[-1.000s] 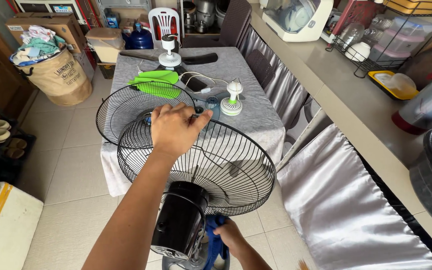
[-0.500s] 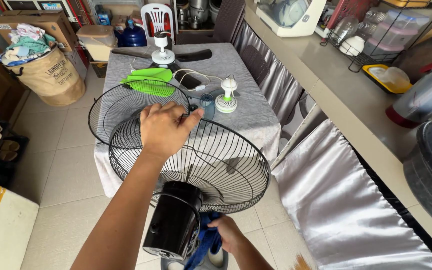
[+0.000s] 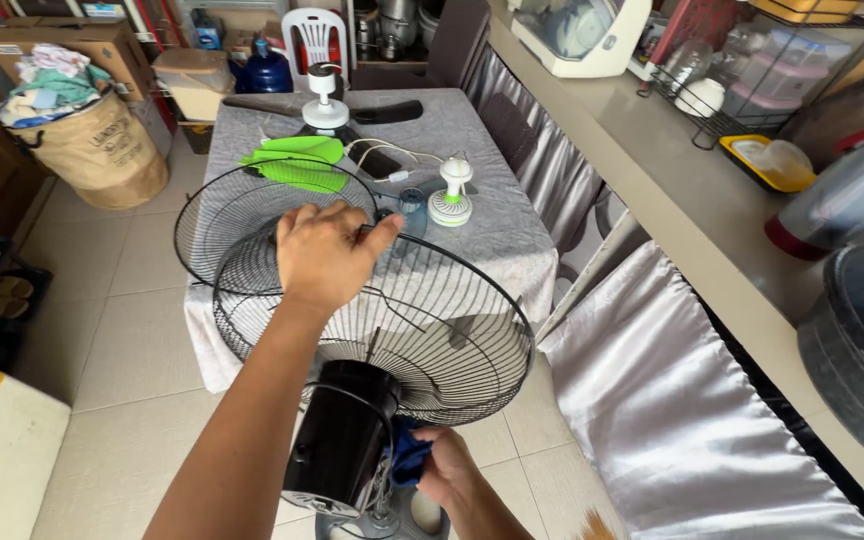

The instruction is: The person wipes the motor housing and front grille of a standing fan using a blue cloth. They rotate the fan head to reach different sections and continue wiping the grille and base throughout the clip.

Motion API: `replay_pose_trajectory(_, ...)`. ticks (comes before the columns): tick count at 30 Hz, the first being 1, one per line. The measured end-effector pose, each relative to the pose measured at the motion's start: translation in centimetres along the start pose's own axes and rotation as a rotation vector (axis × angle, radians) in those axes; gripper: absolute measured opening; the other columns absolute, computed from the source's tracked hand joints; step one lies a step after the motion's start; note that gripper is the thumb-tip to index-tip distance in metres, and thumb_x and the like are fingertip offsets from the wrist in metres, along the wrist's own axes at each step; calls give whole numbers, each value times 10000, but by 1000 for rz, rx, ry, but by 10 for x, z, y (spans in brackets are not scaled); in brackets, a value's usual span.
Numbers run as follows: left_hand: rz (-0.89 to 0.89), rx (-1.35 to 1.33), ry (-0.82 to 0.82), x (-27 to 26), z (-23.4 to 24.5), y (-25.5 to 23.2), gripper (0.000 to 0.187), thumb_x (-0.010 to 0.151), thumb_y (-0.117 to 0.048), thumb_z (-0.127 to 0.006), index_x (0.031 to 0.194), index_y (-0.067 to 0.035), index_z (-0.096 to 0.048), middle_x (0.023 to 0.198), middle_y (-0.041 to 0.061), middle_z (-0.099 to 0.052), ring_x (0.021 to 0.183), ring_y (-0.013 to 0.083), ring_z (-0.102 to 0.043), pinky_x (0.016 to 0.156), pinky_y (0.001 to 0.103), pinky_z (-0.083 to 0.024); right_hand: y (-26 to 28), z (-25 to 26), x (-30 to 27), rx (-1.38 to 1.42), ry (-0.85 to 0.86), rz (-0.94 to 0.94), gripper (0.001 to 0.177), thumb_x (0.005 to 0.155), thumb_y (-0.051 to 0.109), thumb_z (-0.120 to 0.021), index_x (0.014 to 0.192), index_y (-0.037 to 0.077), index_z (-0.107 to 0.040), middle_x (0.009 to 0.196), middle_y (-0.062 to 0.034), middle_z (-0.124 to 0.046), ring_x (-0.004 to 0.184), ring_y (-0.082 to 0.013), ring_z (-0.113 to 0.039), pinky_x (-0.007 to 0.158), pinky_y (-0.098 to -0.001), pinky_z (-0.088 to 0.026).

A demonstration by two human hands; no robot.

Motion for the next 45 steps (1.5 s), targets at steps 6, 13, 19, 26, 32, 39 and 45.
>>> replay_pose_trajectory(6, 4, 13, 5, 2, 2, -2, 621, 903, -667, -555, 777, -104, -783, 898, 24, -709, 998, 299, -596, 1051, 496, -357, 31, -57, -101, -240, 51, 308, 460, 806, -37, -543, 1260, 15, -604, 1152, -163, -719, 1015, -292, -720, 972, -441, -556)
replay_pose_trajectory(13, -30, -15, 21, 8, -5, -6, 605, 909, -669, -564, 771, -117, -769, 867, 11, -695, 985, 284, -595, 1011, 481, -368, 46, -83, -115, -1776, 44, 1306, 463, 846, 10, -610, 1306, 43, -565, 1165, -147, -680, 1129, -313, -645, 1043, -462, -474)
replay_pose_trajectory(19, 2, 1, 68, 3, -5, 2, 625, 908, -694, -557, 792, -120, -775, 859, 0, -692, 981, 261, -588, 1015, 472, -367, 59, 15, -112, -2225, 0, 1667, 312, 710, -33, -610, 966, 139, -656, 1097, -88, -687, 1160, -305, -603, 1124, -649, -299)
replay_pose_trajectory(26, 15, 8, 97, 8, -10, 2, 621, 910, -699, -538, 827, -142, -799, 873, -18, -701, 983, 246, -583, 1040, 461, -349, 142, 124, -99, -1225, -509, 1353, 302, 983, 67, -575, 1272, 119, -648, 1234, -51, -722, 1197, -231, -699, 1040, -507, -556)
replay_pose_trajectory(32, 22, 10, 116, 7, -11, -1, 639, 890, -728, -544, 854, -144, -800, 882, 1, -702, 1001, 242, -582, 1046, 447, -348, 38, 28, -69, -1937, -92, 1567, 353, 985, 104, -524, 1327, 47, -593, 1249, -169, -656, 1174, -320, -618, 1018, -509, -493)
replay_pose_trajectory(39, 33, 41, 112, 2, -6, 6, 653, 890, -729, -521, 860, -140, -802, 913, -14, -714, 1034, 245, -583, 1048, 476, -335, 151, -15, -109, -916, -573, 1202, 396, 1029, 185, -463, 1376, 19, -553, 1182, -239, -658, 1062, -362, -615, 951, -457, -508)
replay_pose_trajectory(45, 9, 15, 98, 3, -2, 5, 640, 890, -711, -537, 846, -129, -800, 894, -6, -698, 1001, 255, -577, 1063, 485, -327, 234, -110, -133, -1042, -93, 1192, 595, 978, 471, -546, 1301, -22, -626, 1271, -164, -688, 1174, -262, -619, 1031, -337, -452)
Point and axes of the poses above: each hand's wrist, its own x-axis towards the middle knuckle, its own z-axis out of the back of the hand, y = z × x, the point moved 7 cm from there along x, towards the middle knuckle
